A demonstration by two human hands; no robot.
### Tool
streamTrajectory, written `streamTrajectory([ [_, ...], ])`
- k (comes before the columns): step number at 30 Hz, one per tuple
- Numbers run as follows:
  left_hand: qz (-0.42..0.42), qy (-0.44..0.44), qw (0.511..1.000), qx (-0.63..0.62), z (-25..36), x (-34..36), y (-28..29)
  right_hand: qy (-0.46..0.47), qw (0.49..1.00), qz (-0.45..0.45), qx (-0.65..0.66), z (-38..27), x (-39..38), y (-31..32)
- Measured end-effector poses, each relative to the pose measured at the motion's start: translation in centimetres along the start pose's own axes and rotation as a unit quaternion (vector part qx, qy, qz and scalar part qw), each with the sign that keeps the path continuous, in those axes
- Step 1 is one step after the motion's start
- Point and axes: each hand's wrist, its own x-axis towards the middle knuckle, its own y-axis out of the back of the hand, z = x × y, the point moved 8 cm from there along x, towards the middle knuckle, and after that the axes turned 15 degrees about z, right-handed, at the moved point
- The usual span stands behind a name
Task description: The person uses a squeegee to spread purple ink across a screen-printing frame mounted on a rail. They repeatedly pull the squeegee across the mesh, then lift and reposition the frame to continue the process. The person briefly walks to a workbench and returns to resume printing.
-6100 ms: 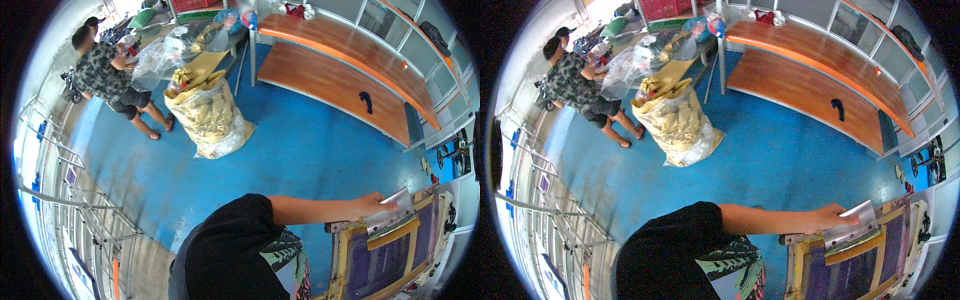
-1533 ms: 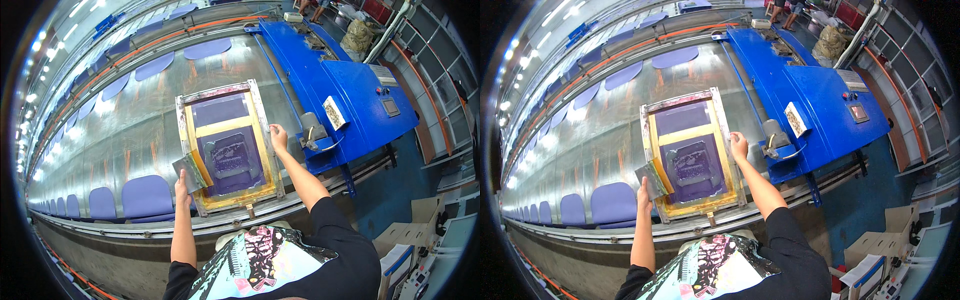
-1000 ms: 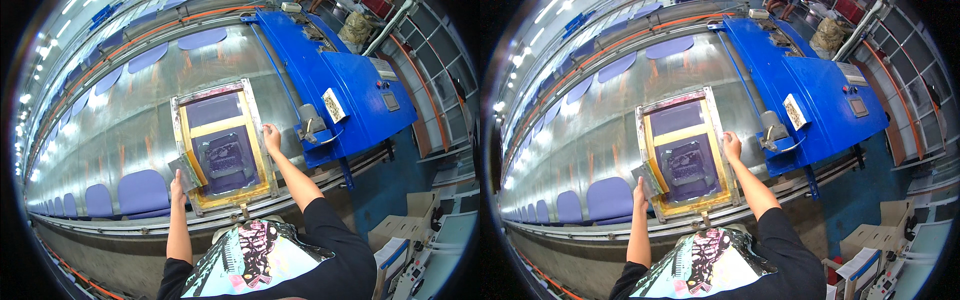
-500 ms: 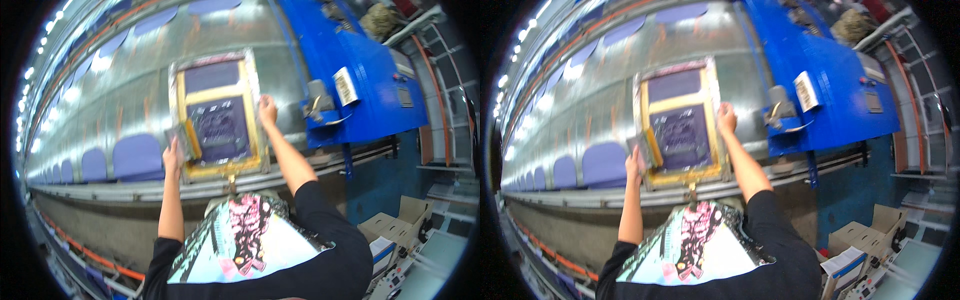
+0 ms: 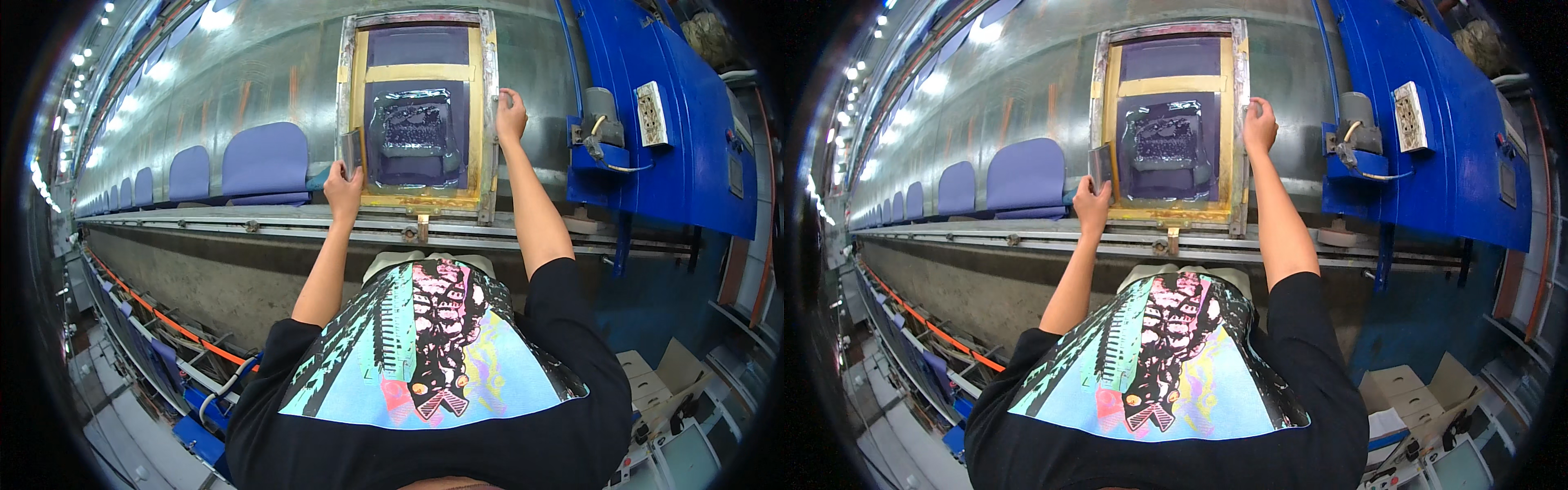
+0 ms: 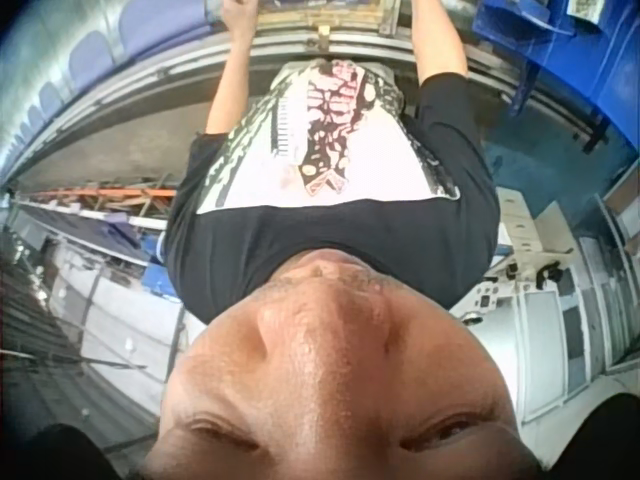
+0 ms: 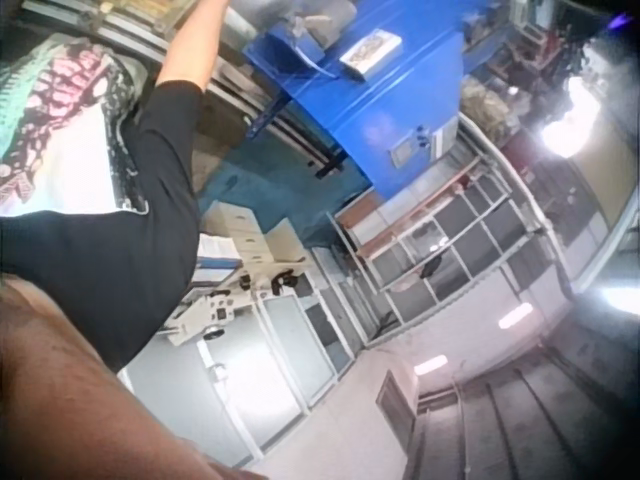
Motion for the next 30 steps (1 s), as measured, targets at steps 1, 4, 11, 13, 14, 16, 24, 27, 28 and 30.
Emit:
streamTrajectory([
  [1, 0.007, 0.038, 0.999, 0.021, 3.1, -4.5, -2.2, 0.009, 0.998, -0.057, 0.005, 1.9, 3.5, -0.9],
  [4, 0.022, 0.109, 0.993, 0.038, 12.7, -15.4, -7.7, 0.040, 0.979, -0.195, 0.034, 6.0, 9.4, -2.0],
  [11, -0.073, 0.029, 0.995, 0.062, 17.2, -16.0, -11.2, 0.081, 0.964, -0.246, 0.065, 6.1, 9.6, -2.6],
  [13, -0.125, -0.004, 0.986, 0.113, 17.6, -13.7, -13.1, 0.083, 0.965, -0.243, 0.050, 6.8, 10.1, -3.4],
  [14, -0.146, -0.016, 0.979, 0.140, 17.5, -12.5, -14.1, 0.078, 0.964, -0.251, 0.039, 6.9, 10.3, -4.0],
  [16, -0.138, -0.044, 0.977, 0.155, 17.7, -9.1, -15.9, 0.063, 0.962, -0.264, 0.021, 6.8, 10.7, -5.0],
  [24, -0.135, -0.092, 0.975, 0.152, 15.5, 4.2, -21.1, 0.078, 0.966, -0.244, 0.033, 5.5, 10.1, -7.3],
  [27, -0.090, -0.084, 0.968, 0.220, 15.4, 3.9, -22.7, 0.089, 0.966, -0.241, 0.035, 5.5, 10.4, -8.1],
  [28, -0.070, -0.115, 0.970, 0.201, 16.2, 3.3, -22.9, 0.099, 0.966, -0.236, 0.039, 5.2, 10.8, -8.4],
  [30, -0.022, -0.181, 0.969, 0.169, 17.3, 2.0, -22.4, 0.118, 0.967, -0.222, 0.046, 4.4, 11.2, -8.6],
])
